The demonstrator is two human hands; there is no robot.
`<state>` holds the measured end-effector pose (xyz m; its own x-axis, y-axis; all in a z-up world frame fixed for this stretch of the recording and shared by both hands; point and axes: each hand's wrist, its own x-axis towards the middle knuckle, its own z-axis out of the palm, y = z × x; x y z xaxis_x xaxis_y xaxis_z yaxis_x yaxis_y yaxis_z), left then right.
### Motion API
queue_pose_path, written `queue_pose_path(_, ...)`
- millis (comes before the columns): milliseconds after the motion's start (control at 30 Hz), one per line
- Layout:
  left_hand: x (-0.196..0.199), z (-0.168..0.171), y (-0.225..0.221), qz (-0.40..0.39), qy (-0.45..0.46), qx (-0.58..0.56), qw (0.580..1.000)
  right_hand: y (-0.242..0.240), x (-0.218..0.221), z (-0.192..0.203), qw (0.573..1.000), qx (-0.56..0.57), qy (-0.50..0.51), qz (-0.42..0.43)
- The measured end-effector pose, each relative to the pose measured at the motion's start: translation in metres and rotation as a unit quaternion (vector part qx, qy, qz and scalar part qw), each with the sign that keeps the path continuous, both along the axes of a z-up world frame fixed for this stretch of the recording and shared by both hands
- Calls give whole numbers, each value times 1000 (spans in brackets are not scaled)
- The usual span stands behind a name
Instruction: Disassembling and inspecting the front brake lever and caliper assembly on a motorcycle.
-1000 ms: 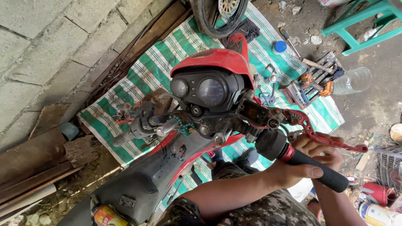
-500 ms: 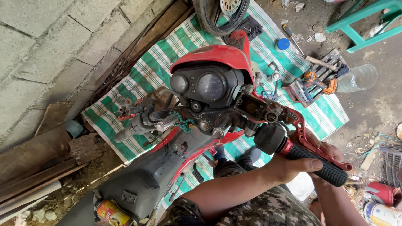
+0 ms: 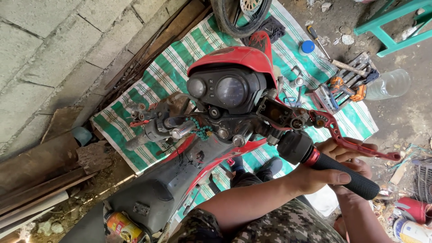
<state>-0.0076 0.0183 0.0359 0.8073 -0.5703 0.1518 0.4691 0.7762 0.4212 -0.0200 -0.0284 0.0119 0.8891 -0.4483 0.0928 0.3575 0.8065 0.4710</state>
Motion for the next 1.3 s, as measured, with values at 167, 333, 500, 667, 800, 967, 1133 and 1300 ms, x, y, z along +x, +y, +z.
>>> queue_pose_path(167,-9,-31,-19,14,10,22,1000,-165,-20,-65,844,-381,262,270)
queue_pose_path(333,-12,-33,-18,57,-4,100,993,-169,-12,-69,874,-261,212,351)
queue_pose_path(500,-11,-30,-16,41,32,99,994,-199,-32,-127,854,-365,274,252)
queue_pose_path(667,2,2,0,4,7,27,1000,-188,-35,-116,727,-675,114,51)
queue_pose_path(800,5,6,2,-27,-22,11,999,-199,-43,-130,625,-760,166,-65)
queue_pose_path(967,-2,-25,-15,7,-21,10,1000,-205,-30,-138,807,-517,256,130)
queue_pose_path(1133,-9,-38,-25,23,12,17,1000,-244,-33,-181,533,-772,343,-45)
queue_pose_path(1300,-10,-27,-12,16,27,130,991,-150,-4,-56,717,-684,109,83)
